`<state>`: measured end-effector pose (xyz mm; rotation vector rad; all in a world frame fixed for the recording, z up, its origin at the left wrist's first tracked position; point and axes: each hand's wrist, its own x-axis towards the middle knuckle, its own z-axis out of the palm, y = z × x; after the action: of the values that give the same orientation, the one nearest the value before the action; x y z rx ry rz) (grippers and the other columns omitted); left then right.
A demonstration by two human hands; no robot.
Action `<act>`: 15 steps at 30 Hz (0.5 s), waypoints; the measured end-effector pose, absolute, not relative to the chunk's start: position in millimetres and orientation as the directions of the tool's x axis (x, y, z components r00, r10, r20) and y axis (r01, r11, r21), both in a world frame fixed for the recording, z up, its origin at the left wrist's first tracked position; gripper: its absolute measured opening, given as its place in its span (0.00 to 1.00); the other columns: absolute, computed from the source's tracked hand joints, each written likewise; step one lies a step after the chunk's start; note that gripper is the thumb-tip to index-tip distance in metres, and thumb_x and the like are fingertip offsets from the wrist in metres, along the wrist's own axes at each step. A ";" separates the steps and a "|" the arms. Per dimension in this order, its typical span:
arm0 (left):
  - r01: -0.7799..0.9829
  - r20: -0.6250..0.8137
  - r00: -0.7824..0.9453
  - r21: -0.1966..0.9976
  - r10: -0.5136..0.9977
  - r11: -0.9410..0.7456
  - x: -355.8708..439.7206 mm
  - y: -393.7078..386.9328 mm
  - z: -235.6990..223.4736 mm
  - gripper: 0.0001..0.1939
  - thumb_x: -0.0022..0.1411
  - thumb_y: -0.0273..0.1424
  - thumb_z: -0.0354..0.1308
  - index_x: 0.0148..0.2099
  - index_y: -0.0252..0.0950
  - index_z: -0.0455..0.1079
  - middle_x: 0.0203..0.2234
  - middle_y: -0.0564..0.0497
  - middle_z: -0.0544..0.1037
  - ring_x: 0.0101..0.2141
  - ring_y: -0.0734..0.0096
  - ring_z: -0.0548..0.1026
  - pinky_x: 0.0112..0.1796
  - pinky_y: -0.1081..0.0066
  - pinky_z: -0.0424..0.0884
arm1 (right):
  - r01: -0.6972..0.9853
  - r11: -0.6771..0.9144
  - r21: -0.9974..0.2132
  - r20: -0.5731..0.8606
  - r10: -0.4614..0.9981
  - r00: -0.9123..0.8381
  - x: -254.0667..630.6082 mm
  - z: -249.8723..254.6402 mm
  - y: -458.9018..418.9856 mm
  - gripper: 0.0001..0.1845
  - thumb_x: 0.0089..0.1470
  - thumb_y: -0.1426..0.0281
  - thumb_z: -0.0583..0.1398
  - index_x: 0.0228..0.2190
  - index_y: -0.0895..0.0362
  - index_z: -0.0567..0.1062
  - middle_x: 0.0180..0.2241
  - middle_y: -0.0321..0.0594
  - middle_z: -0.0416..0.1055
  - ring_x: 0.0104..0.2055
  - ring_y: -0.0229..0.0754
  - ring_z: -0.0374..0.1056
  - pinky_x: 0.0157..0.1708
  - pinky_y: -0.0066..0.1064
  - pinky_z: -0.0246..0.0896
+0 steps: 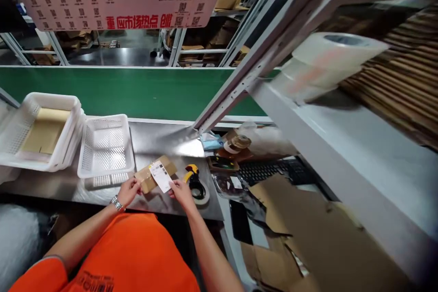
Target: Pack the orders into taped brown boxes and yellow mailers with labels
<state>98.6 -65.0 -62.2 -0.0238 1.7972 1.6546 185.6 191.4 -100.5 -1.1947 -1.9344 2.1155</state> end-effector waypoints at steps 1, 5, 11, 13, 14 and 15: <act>-0.355 -0.421 -0.802 0.907 0.423 0.228 91.7 -67.3 -62.1 0.16 0.65 0.46 0.71 0.37 0.41 0.74 0.32 0.47 0.83 0.37 0.57 0.83 0.49 0.56 0.79 | 0.481 -0.191 -0.855 -0.505 0.514 -0.693 182.8 -103.3 189.5 0.15 0.54 0.63 0.75 0.25 0.52 0.76 0.20 0.36 0.79 0.22 0.42 0.75 0.22 0.28 0.70; 0.154 -0.127 -0.828 0.885 0.546 0.440 71.7 -57.0 -59.6 0.07 0.71 0.35 0.64 0.45 0.40 0.83 0.45 0.40 0.87 0.50 0.48 0.83 0.60 0.48 0.78 | 0.539 -0.112 -0.835 -0.507 0.539 -0.672 175.3 -109.5 184.0 0.11 0.57 0.66 0.71 0.26 0.52 0.77 0.22 0.38 0.80 0.25 0.43 0.78 0.26 0.30 0.72; 0.485 -0.016 -0.708 0.716 0.706 0.503 57.7 -8.2 -71.5 0.09 0.75 0.26 0.61 0.47 0.36 0.84 0.51 0.35 0.84 0.56 0.42 0.82 0.62 0.44 0.77 | 0.571 -0.072 -0.818 -0.510 0.549 -0.662 168.7 -113.4 186.1 0.12 0.57 0.65 0.71 0.26 0.51 0.75 0.23 0.38 0.81 0.25 0.44 0.78 0.26 0.31 0.73; 0.515 -0.024 -0.687 0.689 0.727 0.510 56.5 6.0 -78.4 0.09 0.74 0.25 0.61 0.48 0.35 0.84 0.53 0.34 0.84 0.59 0.40 0.81 0.64 0.42 0.76 | 0.577 -0.066 -0.814 -0.516 0.538 -0.666 167.9 -115.3 189.3 0.12 0.57 0.64 0.71 0.26 0.51 0.75 0.23 0.37 0.81 0.24 0.44 0.78 0.26 0.31 0.73; 0.530 -0.031 -0.676 0.673 0.736 0.516 56.5 11.8 -81.7 0.09 0.73 0.25 0.61 0.48 0.35 0.84 0.55 0.33 0.83 0.60 0.40 0.80 0.65 0.40 0.75 | 0.578 -0.064 -0.813 -0.519 0.530 -0.671 167.6 -116.4 191.1 0.12 0.58 0.64 0.70 0.26 0.51 0.75 0.23 0.37 0.81 0.25 0.43 0.78 0.26 0.30 0.73; 0.542 -0.040 -0.669 0.658 0.743 0.523 56.9 16.8 -84.7 0.09 0.73 0.25 0.62 0.48 0.36 0.84 0.56 0.33 0.83 0.61 0.39 0.79 0.66 0.39 0.75 | 0.580 -0.062 -0.813 -0.522 0.521 -0.676 167.3 -117.6 192.9 0.12 0.58 0.64 0.70 0.27 0.51 0.75 0.23 0.37 0.82 0.25 0.43 0.79 0.26 0.30 0.73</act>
<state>56.9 16.8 -84.7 1.0689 2.4506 0.8957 167.3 192.9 -117.6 -1.2825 -2.1838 1.9393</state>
